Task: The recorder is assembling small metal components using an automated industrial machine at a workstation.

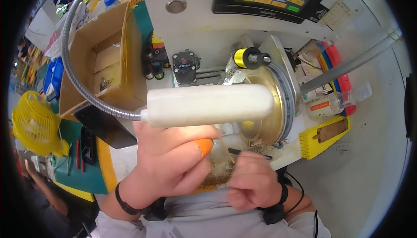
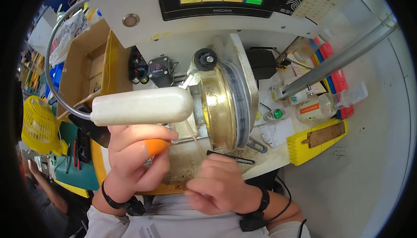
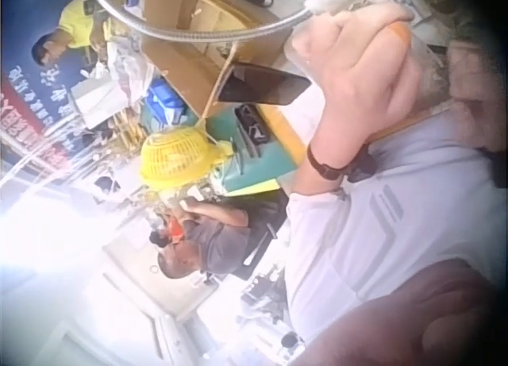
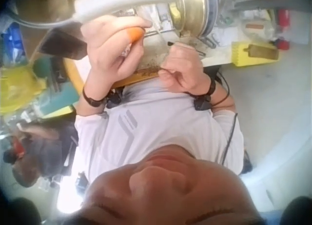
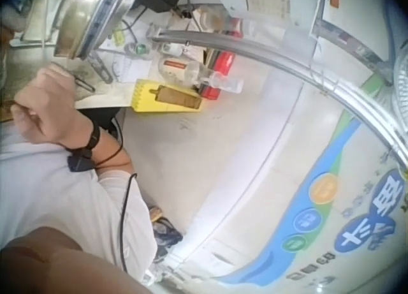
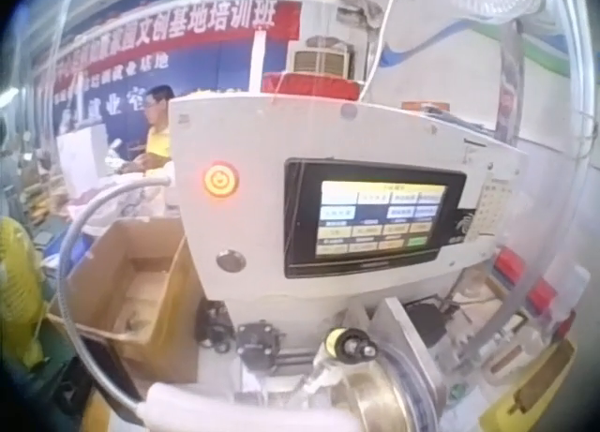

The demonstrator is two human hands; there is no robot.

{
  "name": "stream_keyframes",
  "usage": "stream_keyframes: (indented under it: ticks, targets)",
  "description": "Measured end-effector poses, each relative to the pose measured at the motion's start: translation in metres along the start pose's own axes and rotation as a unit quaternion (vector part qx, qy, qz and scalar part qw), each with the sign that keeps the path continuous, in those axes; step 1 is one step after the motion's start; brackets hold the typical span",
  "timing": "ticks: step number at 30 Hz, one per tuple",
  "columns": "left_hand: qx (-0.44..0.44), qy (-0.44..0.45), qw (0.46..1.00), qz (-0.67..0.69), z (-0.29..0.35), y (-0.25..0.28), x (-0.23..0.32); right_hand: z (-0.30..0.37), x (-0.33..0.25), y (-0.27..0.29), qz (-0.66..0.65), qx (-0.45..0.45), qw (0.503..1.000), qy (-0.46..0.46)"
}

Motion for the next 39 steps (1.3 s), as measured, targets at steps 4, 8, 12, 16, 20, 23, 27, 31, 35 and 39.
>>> stream_keyframes:
  ticks: [4,8,12,16,20,23,27,31,35,39]
  targets:
    - [-0.042,0.020,0.998,0.048,0.005,0.000,0.001,0.014,-0.007,0.037,0.124,0.111,0.980,0.105]
    - [-0.036,0.015,0.994,0.099,0.005,-0.004,-0.004,0.000,-0.026,0.046,0.223,0.167,0.941,0.194]
    - [-0.023,0.016,0.993,0.114,0.009,-0.009,-0.009,-0.034,-0.034,0.036,0.390,0.110,0.900,0.159]
    - [0.007,-0.002,0.998,0.061,0.011,-0.005,-0.003,-0.057,-0.027,0.014,0.508,0.042,0.859,0.054]
    - [0.021,-0.001,1.000,-0.001,0.019,-0.002,0.003,-0.058,-0.027,0.011,0.517,0.046,0.851,0.076]
    - [0.052,-0.004,0.997,-0.055,0.020,-0.004,0.002,-0.060,-0.029,0.016,0.485,0.027,0.873,0.050]
    - [0.057,-0.047,0.996,-0.057,0.023,0.000,0.007,-0.060,-0.030,0.021,0.409,-0.015,0.911,0.048]
    - [0.020,-0.052,0.994,-0.089,0.017,-0.002,0.009,-0.058,-0.032,0.023,0.434,-0.015,0.900,0.045]
    - [-0.002,-0.064,0.993,-0.099,0.020,0.001,0.014,-0.056,-0.028,0.027,0.457,-0.026,0.887,0.064]
    - [-0.027,-0.011,0.999,-0.044,0.017,0.003,0.012,-0.035,-0.016,0.089,0.295,0.177,0.921,0.181]
Point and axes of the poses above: each hand's wrist, its own z-axis away from the middle knuckle, its own y-axis out of the back of the hand, x = y × z, the point moved 5 cm from there along -z, towards the middle knuckle, and after that the axes turned 1 degree about z, right-handed, at the moved point
